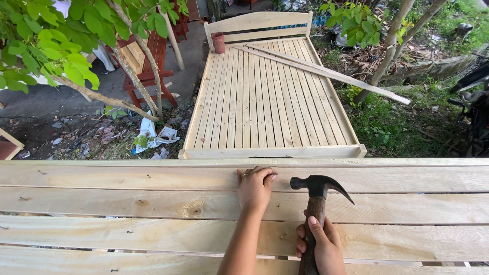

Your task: The person hammers nails into slatted wooden bed frames laid on the ground, taking nails one at a time from a cardboard box and driving them into the slats with a claw hammer. They work along the frame and press on the slats with both hands at the end.

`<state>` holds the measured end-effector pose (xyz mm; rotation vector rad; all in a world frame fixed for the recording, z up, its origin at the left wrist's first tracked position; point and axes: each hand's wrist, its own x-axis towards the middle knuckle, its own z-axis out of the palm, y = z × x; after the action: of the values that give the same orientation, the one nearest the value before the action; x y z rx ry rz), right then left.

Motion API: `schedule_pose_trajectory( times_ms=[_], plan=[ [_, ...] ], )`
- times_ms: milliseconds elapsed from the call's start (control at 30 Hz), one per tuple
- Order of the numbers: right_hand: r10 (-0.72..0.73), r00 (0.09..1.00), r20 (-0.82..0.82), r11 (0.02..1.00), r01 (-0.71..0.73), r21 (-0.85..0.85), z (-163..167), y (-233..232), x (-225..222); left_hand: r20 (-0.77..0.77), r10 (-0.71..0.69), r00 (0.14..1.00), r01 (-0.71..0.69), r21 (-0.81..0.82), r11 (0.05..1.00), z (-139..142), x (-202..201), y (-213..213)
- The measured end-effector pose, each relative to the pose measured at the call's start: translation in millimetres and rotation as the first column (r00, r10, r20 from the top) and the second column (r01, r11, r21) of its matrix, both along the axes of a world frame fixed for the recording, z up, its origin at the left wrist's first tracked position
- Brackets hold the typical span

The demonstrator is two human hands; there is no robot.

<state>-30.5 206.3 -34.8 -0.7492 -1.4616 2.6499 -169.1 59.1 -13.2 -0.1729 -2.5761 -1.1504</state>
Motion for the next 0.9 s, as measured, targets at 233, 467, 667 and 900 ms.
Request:
schedule_pose_trajectory(
  times_ms=[233,467,667,900],
  plan=[
    [0.005,0.999,0.048,0.999,-0.007,0.043,10,-4,0,0.033,0.009,0.999,-0.01,0.029,1.0,11,4,0],
    [0.027,1.0,0.004,0.992,-0.027,0.125,15,-11,-1,0.134,-0.01,0.991,0.017,-0.05,0.999,16,5,1],
    [0.11,0.993,-0.035,0.924,-0.089,0.372,51,-16,-9,0.156,-0.005,0.988,0.015,-0.062,0.998,12,3,1],
    [0.208,0.973,0.102,0.568,-0.204,0.797,94,-32,-26,0.146,0.003,0.989,0.008,-0.076,0.997,4,-3,0]
  ],
)
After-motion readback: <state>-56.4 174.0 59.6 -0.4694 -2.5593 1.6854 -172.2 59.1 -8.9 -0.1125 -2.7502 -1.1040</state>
